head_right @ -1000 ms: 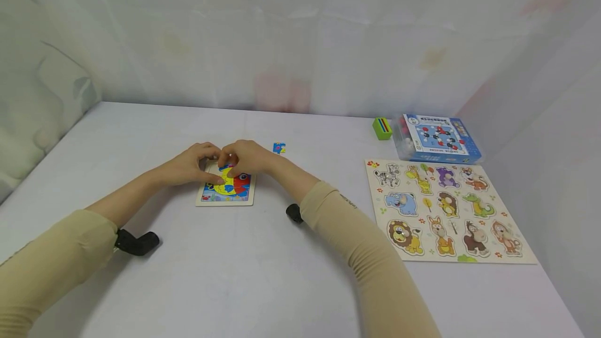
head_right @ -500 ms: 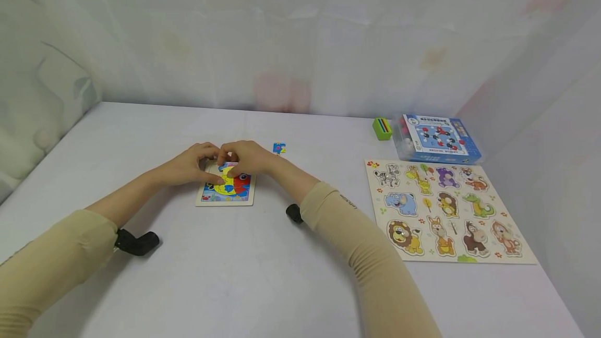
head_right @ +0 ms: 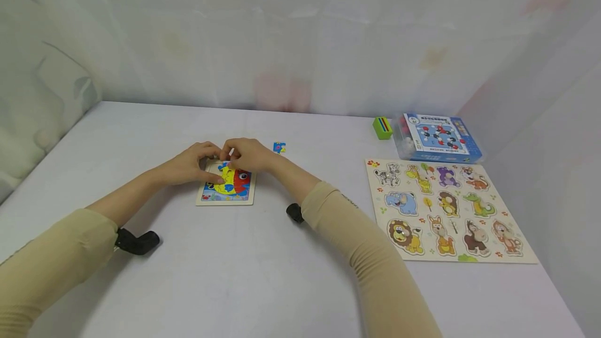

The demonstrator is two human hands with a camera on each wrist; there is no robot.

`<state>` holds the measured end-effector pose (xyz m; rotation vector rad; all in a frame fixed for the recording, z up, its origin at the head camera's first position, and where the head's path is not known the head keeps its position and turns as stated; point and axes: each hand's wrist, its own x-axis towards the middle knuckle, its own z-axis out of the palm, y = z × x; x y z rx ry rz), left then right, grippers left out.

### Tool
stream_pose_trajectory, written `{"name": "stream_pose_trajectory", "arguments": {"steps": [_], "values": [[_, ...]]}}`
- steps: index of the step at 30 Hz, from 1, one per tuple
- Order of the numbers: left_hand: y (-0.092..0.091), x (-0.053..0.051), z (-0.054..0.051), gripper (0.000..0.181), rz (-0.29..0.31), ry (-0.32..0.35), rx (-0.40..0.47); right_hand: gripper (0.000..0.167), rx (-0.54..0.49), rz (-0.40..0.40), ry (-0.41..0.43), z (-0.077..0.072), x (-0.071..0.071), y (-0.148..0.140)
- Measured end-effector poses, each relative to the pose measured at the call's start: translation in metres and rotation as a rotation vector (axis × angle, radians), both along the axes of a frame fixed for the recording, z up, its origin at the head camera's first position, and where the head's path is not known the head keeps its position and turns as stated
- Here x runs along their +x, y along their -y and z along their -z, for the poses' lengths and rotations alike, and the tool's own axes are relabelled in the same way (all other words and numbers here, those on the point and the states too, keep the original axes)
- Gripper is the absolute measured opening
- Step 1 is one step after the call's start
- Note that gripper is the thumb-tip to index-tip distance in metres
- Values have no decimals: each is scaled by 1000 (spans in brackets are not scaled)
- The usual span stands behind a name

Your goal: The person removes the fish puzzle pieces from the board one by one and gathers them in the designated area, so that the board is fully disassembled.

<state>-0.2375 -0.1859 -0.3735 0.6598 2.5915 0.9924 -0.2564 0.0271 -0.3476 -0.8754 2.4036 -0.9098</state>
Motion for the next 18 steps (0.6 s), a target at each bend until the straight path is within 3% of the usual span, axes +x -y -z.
{"name": "stream_pose_trajectory", "arguments": {"steps": [18], "values": [[1, -1, 0, 50, 5, -24, -25, 18, -94, 102, 171, -4, -2, -3]]}}
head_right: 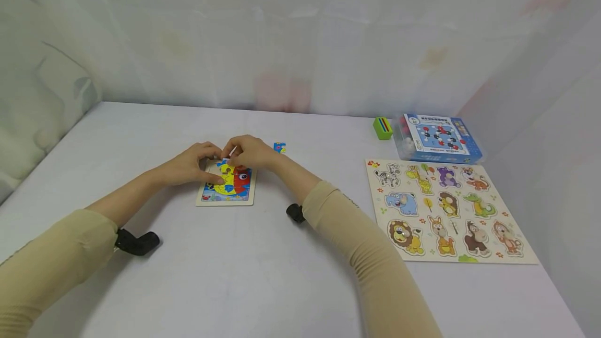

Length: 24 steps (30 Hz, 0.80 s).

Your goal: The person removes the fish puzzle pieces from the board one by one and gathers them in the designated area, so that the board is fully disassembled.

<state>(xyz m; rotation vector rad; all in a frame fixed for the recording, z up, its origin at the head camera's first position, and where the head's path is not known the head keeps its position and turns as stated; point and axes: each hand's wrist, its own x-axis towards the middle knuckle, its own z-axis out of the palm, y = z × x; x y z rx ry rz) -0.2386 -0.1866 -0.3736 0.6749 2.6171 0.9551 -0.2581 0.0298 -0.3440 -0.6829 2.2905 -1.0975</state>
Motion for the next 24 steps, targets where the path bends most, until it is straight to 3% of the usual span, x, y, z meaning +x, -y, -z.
{"name": "stream_pose_trajectory", "arguments": {"steps": [14, 24], "values": [[-1, 2, -1, 51, -18, 25, -1, 20, -51, 68, 13, -17, -8, -18], [-2, 4, -3, 53, -32, 46, 14, 20, -65, 214, 3, -22, -26, -58]]}}
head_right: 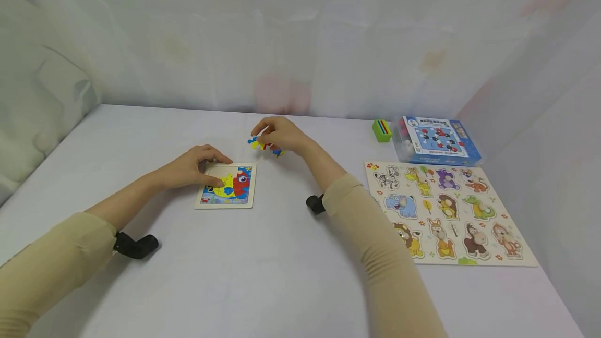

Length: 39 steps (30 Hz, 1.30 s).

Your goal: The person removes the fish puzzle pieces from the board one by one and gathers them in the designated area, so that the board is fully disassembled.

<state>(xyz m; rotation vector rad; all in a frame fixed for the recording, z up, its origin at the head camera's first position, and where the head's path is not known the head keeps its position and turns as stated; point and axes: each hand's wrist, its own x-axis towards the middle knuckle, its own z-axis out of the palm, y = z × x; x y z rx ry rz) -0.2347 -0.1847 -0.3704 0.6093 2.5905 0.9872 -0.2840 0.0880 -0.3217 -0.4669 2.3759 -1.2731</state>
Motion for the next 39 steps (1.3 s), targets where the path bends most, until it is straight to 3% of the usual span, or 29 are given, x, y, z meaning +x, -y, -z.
{"name": "stream_pose_trajectory", "arguments": {"steps": [12, 22, 30, 39], "values": [[1, -1, 3, 53, 1, -8, 15, 21, -23, 117, 26, 6, -15, -42], [1, -3, 4, 53, 1, -12, 10, 25, 28, 93, 49, 6, -17, -63], [0, -2, 3, 54, 7, -22, 3, 24, 86, 107, 141, 9, -19, -72], [1, -2, 3, 54, -8, -5, -6, 23, 123, 93, 126, 10, -20, -69]]}}
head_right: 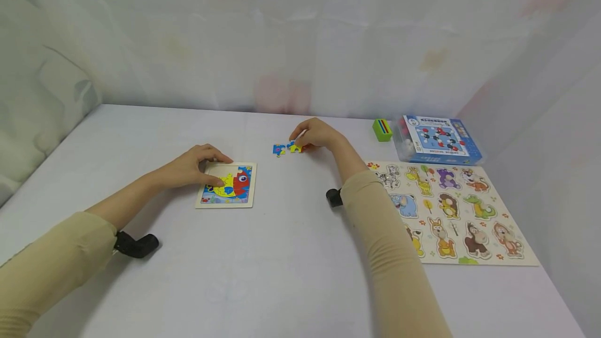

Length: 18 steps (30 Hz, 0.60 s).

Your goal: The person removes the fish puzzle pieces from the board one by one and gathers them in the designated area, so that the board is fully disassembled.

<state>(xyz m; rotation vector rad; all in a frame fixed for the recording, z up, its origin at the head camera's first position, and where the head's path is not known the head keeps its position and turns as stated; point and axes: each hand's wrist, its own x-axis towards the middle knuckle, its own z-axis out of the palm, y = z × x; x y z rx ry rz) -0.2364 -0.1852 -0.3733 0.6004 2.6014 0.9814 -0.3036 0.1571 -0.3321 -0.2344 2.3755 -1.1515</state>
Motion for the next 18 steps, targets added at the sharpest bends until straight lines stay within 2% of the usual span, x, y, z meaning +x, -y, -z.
{"name": "stream_pose_trajectory", "arguments": {"steps": [18], "values": [[0, -1, 1, 53, -2, -7, -6, 21, 139, -3, -73, 0, 1, 8]]}}
